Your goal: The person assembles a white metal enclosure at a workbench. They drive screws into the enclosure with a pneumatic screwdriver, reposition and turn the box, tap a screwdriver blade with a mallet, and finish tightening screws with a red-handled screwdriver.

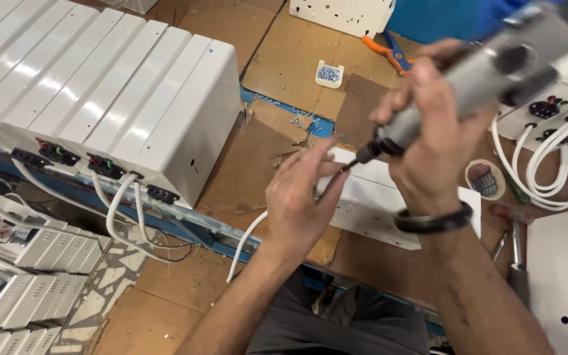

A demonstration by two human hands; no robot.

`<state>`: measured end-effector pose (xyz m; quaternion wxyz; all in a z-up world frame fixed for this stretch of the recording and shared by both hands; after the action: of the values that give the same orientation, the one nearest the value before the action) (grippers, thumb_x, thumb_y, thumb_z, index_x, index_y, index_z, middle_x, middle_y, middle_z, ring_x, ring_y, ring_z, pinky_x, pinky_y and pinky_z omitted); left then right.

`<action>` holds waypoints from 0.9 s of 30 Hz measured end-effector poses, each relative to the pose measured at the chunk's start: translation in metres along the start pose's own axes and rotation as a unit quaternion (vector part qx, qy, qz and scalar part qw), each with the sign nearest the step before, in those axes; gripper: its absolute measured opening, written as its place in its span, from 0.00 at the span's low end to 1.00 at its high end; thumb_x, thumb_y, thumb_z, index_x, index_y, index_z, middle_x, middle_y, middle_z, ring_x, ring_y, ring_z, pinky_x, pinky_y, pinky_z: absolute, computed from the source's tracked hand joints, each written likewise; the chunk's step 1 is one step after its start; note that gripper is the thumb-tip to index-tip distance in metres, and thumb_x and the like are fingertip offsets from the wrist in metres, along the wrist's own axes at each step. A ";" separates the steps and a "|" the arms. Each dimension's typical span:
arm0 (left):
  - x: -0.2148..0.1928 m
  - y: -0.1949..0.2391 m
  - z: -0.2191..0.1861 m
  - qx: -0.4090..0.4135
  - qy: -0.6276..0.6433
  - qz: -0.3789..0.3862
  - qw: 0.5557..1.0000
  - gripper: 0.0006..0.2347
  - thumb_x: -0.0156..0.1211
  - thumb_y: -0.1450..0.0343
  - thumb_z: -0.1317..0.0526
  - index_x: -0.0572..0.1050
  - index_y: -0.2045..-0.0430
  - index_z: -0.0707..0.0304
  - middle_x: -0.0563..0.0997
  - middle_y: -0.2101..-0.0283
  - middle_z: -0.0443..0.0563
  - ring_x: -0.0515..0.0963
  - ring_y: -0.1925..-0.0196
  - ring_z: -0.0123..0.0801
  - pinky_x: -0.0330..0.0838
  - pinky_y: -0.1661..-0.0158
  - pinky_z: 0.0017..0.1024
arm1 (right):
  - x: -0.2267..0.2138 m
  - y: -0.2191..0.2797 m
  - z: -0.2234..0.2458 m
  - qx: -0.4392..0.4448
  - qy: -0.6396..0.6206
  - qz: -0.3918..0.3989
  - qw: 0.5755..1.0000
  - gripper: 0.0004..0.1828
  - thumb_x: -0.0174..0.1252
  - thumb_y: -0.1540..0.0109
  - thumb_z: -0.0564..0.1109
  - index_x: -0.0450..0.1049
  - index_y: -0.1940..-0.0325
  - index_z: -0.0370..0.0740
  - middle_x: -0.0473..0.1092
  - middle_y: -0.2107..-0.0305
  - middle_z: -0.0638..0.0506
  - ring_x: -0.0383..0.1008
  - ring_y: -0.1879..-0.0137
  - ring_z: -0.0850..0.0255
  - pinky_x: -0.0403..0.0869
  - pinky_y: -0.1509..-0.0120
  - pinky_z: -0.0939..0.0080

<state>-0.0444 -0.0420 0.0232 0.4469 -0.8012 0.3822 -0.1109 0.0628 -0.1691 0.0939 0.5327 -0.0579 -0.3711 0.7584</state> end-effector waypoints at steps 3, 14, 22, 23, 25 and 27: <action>0.015 0.003 0.015 -0.069 -0.006 -0.007 0.998 0.26 0.72 0.32 0.69 0.67 0.39 0.66 0.86 0.61 0.47 0.84 0.49 0.40 0.75 0.45 0.37 | 0.010 -0.015 -0.007 0.005 0.044 0.022 0.999 0.07 0.58 0.26 0.38 0.70 0.48 0.29 0.68 0.69 0.48 0.69 0.68 0.62 0.76 0.63 0.58; 0.024 0.011 0.021 -0.172 0.068 -0.022 0.982 0.27 0.68 0.32 0.70 0.64 0.38 0.71 0.87 0.58 0.55 0.85 0.43 0.40 0.79 0.43 0.34 | 0.017 -0.017 -0.014 0.020 0.058 0.063 0.996 0.07 0.54 0.25 0.38 0.68 0.47 0.29 0.66 0.72 0.48 0.69 0.70 0.62 0.75 0.63 0.59; 0.027 0.011 0.024 -0.206 0.094 -0.027 0.974 0.25 0.67 0.33 0.70 0.66 0.41 0.71 0.87 0.59 0.54 0.85 0.43 0.40 0.76 0.38 0.35 | 0.015 -0.017 -0.025 0.014 0.054 0.150 0.987 0.11 0.57 0.28 0.39 0.67 0.44 0.31 0.67 0.66 0.46 0.70 0.67 0.60 0.78 0.61 0.57; 0.028 0.012 0.026 -0.218 0.104 -0.034 0.970 0.24 0.68 0.33 0.70 0.67 0.42 0.71 0.87 0.59 0.54 0.85 0.44 0.40 0.75 0.38 0.35 | 0.020 -0.015 -0.026 0.074 0.007 0.170 0.983 0.16 0.57 0.30 0.39 0.64 0.41 0.33 0.68 0.70 0.46 0.71 0.69 0.60 0.76 0.63 0.60; 0.029 0.013 0.028 -0.232 0.112 -0.042 0.965 0.23 0.68 0.33 0.69 0.68 0.43 0.71 0.87 0.59 0.54 0.85 0.44 0.40 0.75 0.38 0.36 | 0.021 -0.012 -0.033 0.136 -0.042 0.187 0.972 0.21 0.57 0.32 0.40 0.60 0.37 0.35 0.68 0.73 0.45 0.73 0.71 0.60 0.74 0.65 0.63; 0.028 0.011 0.028 -0.221 0.102 -0.040 0.969 0.24 0.68 0.34 0.69 0.68 0.44 0.70 0.87 0.61 0.53 0.85 0.44 0.41 0.76 0.40 0.35 | 0.011 -0.010 -0.044 0.136 -0.087 0.158 0.974 0.19 0.56 0.31 0.40 0.60 0.40 0.32 0.62 0.80 0.48 0.66 0.80 0.63 0.66 0.76 0.67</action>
<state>-0.0165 -0.0474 -0.0066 0.2125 -0.8792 0.4085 -0.1224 0.0869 -0.1363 0.0723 0.3748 0.0231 -0.2956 0.8784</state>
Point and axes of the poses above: each hand's wrist, its own y-axis away from the middle knuckle, its own x-axis out of the palm, z = x × y, the point moved 4 cm from there along -y, towards the middle knuckle
